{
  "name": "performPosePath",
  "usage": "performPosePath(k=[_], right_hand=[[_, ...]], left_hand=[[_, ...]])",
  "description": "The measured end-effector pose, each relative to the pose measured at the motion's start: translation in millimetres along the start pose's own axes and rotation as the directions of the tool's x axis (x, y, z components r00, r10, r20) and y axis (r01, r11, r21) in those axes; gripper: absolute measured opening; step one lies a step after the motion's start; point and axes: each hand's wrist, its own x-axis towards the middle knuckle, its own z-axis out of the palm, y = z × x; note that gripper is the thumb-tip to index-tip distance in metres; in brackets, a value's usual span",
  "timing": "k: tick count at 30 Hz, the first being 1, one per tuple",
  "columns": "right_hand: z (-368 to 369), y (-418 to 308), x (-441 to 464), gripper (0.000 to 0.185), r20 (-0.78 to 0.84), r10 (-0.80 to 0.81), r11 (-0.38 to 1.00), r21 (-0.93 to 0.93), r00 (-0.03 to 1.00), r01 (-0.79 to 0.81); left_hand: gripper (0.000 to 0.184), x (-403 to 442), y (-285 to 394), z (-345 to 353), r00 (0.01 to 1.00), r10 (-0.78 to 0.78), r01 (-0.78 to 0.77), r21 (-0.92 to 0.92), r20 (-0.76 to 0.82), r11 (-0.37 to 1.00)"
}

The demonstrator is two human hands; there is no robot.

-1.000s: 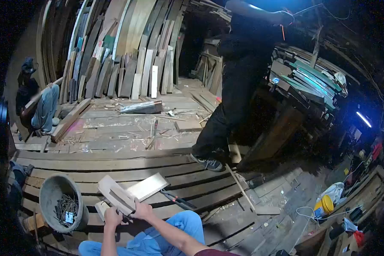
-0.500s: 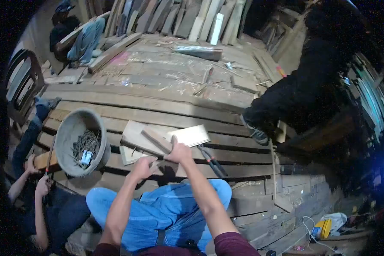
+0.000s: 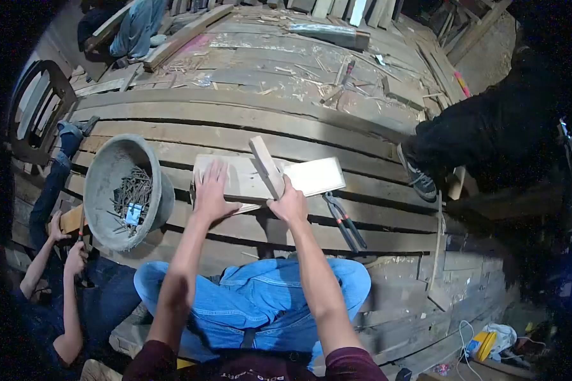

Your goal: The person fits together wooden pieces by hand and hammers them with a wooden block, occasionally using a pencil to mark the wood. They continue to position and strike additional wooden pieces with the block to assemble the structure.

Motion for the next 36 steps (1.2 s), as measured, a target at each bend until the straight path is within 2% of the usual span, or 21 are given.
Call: performPosePath(k=[1, 2, 3, 5, 8, 11, 13, 15, 16, 19, 21, 24, 27, 29, 32, 35, 36], right_hand=[[-2, 0, 1, 0.088, 0.005, -0.004, 1.0, 0.004, 1.0, 0.004], [-5, -1, 0, 0.089, 0.03, -0.001, 1.0, -0.004, 1.0, 0.001], [-3, 1, -1, 0.088, 0.002, -0.023, 1.0, 0.009, 1.0, 0.023], [-2, 2, -3, 0.088, -0.062, -0.078, 0.997, 0.024, 0.995, 0.08], [7, 8, -6, 0.091, -0.029, -0.051, 0.999, 0.016, 0.998, 0.051], [2, 0, -14, 0.096, 0.028, -0.049, 0.998, 0.034, 0.998, 0.048], [-4, -7, -23, 0.098, 0.082, -0.023, 0.999, 0.047, 0.996, 0.019], [9, -1, -25, 0.099, 0.052, -0.074, 0.997, 0.018, 0.996, 0.073], [9, -2, -29, 0.099, 0.067, -0.086, 0.996, -0.003, 0.994, 0.087], [4, -7, -38, 0.097, 0.127, -0.09, 0.995, -0.038, 0.988, 0.096], [4, -12, -44, 0.096, 0.173, -0.083, 0.995, -0.043, 0.981, 0.091], [8, -11, -48, 0.1, 0.142, -0.097, 0.994, -0.034, 0.985, 0.103], [8, -10, -49, 0.103, 0.149, -0.098, 0.994, -0.041, 0.984, 0.105], [7, -10, -50, 0.103, 0.156, -0.083, 0.995, -0.042, 0.984, 0.091], [8, -11, -50, 0.105, 0.183, -0.064, 0.996, -0.043, 0.981, 0.073], [9, -12, -47, 0.107, 0.19, -0.071, 0.997, -0.022, 0.979, 0.076], [9, -12, -45, 0.108, 0.196, -0.073, 0.997, -0.019, 0.978, 0.079]], left_hand=[[0.116, 8, -1, -2, 0.997, -0.008, 0.003, 0.068, 0.073, 0.998], [0.127, 18, -13, 15, 0.998, 0.052, -0.054, 0.091, 0.028, 0.994], [0.131, 25, -11, 10, 0.996, 0.056, -0.064, 0.131, 0.063, 0.989], [0.131, 35, -7, -4, 0.986, 0.014, -0.044, 0.176, 0.169, 0.983], [0.129, 44, 0, -21, 0.966, 0.008, -0.09, 0.307, 0.257, 0.947], [0.125, 26, -4, -4, 0.994, 0.014, -0.042, 0.252, 0.113, 0.967], [0.125, 13, 4, -9, 0.98, -0.08, 0.046, 0.183, 0.182, 0.982], [0.126, -10, 5, 2, 0.993, -0.099, 0.092, 0.112, 0.058, 0.989], [0.125, -20, 12, -1, 0.987, -0.141, 0.13, 0.13, 0.078, 0.983], [0.125, -45, 10, 1, 0.989, -0.141, 0.135, 0.135, 0.04, 0.982], [0.124, -57, 6, -2, 0.988, -0.136, 0.129, 0.097, 0.078, 0.987], [0.122, -73, -3, 1, 0.985, -0.148, 0.143, 0.067, 0.084, 0.987], [0.122, -87, -11, 7, 0.995, -0.1, 0.1, 0.099, -0.001, 0.99], [0.121, -91, -16, 7, 0.997, -0.074, 0.072, 0.065, 0.028, 0.995], [0.12, -90, -31, 21, 1.0, -0.002, 0.002, 0.008, -0.028, 1.0], [0.12, -89, -20, 7, 0.998, -0.054, 0.053, 0.033, 0.03, 0.998], [0.119, -89, -22, 7, 1.0, -0.025, 0.025, 0.028, 0.006, 0.999]])
